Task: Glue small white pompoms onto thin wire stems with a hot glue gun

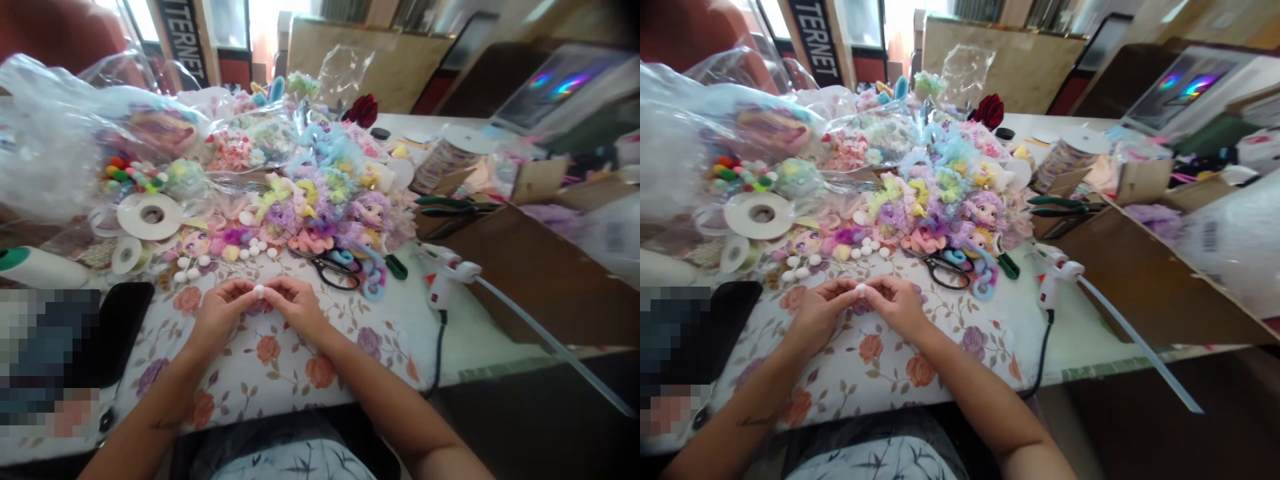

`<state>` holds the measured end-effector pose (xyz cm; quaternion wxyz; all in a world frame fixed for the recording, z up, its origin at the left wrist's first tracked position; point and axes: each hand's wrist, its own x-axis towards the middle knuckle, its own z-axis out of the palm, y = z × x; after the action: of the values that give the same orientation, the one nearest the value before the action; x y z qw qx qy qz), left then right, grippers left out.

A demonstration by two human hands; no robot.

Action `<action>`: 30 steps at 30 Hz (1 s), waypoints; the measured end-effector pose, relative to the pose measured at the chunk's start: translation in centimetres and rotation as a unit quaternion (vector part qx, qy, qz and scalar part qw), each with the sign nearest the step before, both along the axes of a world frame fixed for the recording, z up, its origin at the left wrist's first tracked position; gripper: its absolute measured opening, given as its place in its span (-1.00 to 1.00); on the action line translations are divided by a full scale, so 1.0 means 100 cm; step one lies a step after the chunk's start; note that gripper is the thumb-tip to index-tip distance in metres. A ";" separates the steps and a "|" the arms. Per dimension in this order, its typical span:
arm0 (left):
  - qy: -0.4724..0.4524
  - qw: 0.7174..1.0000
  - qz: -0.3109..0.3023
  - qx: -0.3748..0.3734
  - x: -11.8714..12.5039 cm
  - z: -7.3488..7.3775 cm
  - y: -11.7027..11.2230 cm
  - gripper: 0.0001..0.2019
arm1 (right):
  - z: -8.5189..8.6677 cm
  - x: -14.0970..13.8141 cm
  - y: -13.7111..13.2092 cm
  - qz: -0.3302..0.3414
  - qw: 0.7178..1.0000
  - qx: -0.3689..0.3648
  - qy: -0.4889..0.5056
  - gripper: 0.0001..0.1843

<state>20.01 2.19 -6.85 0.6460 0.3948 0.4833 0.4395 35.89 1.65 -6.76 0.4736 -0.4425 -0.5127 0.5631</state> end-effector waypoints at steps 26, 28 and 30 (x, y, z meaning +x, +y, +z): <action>-0.083 0.989 0.118 -0.035 -0.009 0.003 0.008 -0.73 | -0.019 0.187 -0.057 -0.656 0.701 0.088 -0.264 -0.69; -0.094 0.987 0.127 -0.039 -0.009 0.002 0.009 -0.75 | -0.025 0.214 -0.064 -0.677 0.663 0.067 -0.311 -0.61; -0.107 0.985 0.133 -0.040 -0.008 0.001 0.009 -0.75 | -0.026 0.234 -0.061 -0.645 0.690 0.029 -0.327 -0.57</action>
<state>19.19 3.12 -6.72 0.6448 0.2515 0.4773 0.5414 59.24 -4.48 -9.33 0.5353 -0.8064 -0.2395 -0.0759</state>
